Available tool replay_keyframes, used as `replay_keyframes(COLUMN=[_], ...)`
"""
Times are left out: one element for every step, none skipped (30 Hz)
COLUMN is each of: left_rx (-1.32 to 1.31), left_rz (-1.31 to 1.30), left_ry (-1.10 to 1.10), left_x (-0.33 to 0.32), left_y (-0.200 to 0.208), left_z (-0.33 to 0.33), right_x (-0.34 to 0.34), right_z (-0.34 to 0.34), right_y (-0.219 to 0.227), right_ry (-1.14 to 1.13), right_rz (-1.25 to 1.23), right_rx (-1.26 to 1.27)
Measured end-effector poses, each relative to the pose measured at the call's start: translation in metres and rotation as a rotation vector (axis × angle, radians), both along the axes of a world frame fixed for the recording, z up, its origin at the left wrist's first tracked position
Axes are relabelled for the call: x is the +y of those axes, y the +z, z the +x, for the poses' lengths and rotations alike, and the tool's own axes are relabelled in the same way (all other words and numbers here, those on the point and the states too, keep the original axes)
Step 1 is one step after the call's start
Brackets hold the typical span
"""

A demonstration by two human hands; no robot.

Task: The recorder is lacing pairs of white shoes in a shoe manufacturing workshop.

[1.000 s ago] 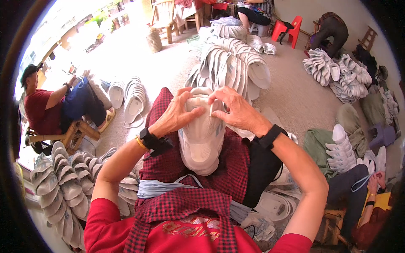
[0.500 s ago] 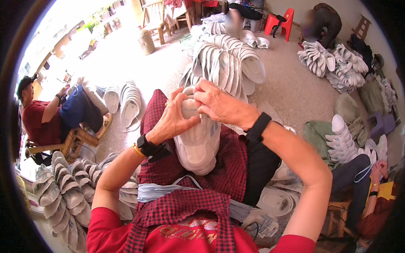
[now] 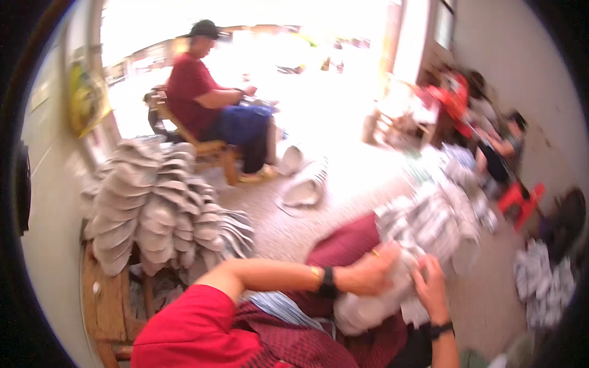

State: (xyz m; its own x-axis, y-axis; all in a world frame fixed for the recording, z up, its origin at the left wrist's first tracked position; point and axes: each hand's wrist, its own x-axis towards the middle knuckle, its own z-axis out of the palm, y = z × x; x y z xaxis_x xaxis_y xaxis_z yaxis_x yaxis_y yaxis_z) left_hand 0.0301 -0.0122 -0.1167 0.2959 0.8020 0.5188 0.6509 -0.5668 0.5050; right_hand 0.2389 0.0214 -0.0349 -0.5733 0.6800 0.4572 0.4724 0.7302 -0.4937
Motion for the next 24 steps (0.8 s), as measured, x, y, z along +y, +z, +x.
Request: replay_keyframes(left_rx=[0.024, 0.036, 0.066, 0.096, 0.085, 0.114, 0.075, 0.041, 0.014, 0.012, 0.025, 0.037, 0.031, 0.036, 0.005, -0.025, -0.005, -0.002, 0.003, -0.008, -0.009, 0.015, 0.028, 0.023], left_rz=[-0.034, -0.083, -0.123, -0.162, -0.081, -0.003, -0.038, -0.073, -0.162, -0.162, -0.185, -0.209, -0.242, -0.241, -0.214, -0.183, -0.170, -0.185, -0.223, -0.281, -0.231, -0.266, -0.297, -0.309], left_ry=[0.035, 0.064, 0.085, 0.115, 0.101, 0.097, 0.078, 0.058, 0.028, 0.037, 0.005, -0.022, -0.073, -0.055, -0.064, -0.098, -0.080, -0.056, -0.039, -0.021, -0.134, -0.122, -0.124, -0.104], left_x=[-0.004, -0.017, -0.031, -0.044, -0.051, -0.056, -0.057, -0.066, -0.063, -0.062, -0.058, -0.056, -0.053, -0.050, -0.049, -0.048, -0.046, -0.047, -0.050, -0.050, -0.053, -0.053, -0.053, -0.050], left_y=[0.013, 0.032, 0.041, 0.046, 0.038, 0.027, 0.018, 0.024, 0.023, 0.023, 0.023, 0.025, 0.029, 0.028, 0.022, 0.017, 0.013, 0.013, 0.017, 0.014, 0.036, 0.036, 0.036, 0.030], left_z=[0.003, 0.014, 0.015, 0.008, 0.004, -0.003, -0.003, -0.004, -0.001, 0.000, 0.002, 0.002, -0.002, -0.006, -0.006, -0.002, 0.001, -0.005, -0.009, -0.015, 0.002, 0.002, 0.000, -0.004], right_x=[-0.004, -0.005, -0.001, 0.005, 0.011, 0.010, 0.005, 0.002, 0.011, 0.017, 0.022, 0.029, 0.041, 0.057, 0.074, 0.097, 0.112, 0.109, 0.102, 0.133, 0.123, 0.133, 0.128, 0.124], right_z=[0.004, 0.008, 0.009, 0.005, 0.001, -0.005, -0.008, -0.011, -0.001, 0.007, 0.016, 0.025, 0.037, 0.052, 0.072, 0.111, 0.140, 0.135, 0.136, 0.157, 0.222, 0.205, 0.186, 0.170], right_y=[0.004, 0.007, 0.004, 0.003, -0.001, 0.003, 0.011, 0.015, 0.005, -0.003, -0.009, -0.016, -0.024, -0.038, -0.057, -0.088, -0.119, -0.135, -0.149, -0.222, -0.246, -0.263, -0.271, -0.276], right_ry=[-0.021, -0.048, -0.029, 0.022, 0.056, 0.076, 0.070, 0.064, 0.036, 0.045, 0.012, -0.018, -0.015, -0.177, -0.349, -0.378, -0.400, -0.382, -0.365, -0.348, -0.186, -0.142, -0.108, -0.078], right_rz=[-0.065, -0.144, -0.127, -0.074, -0.030, -0.021, -0.111, -0.200, -0.129, -0.129, -0.286, -0.445, -0.439, -0.512, -0.587, -0.642, -0.701, -0.735, -0.751, -0.776, -0.620, -0.622, -0.990, -1.344], right_rx=[0.024, 0.036, 0.039, 0.001, -0.039, -0.037, -0.025, -0.009, -0.017, -0.019, 0.166, 0.349, 0.359, 0.439, 0.515, 0.374, 0.229, -0.041, -0.312, -0.338, -0.767, -0.766, -0.493, -0.200])
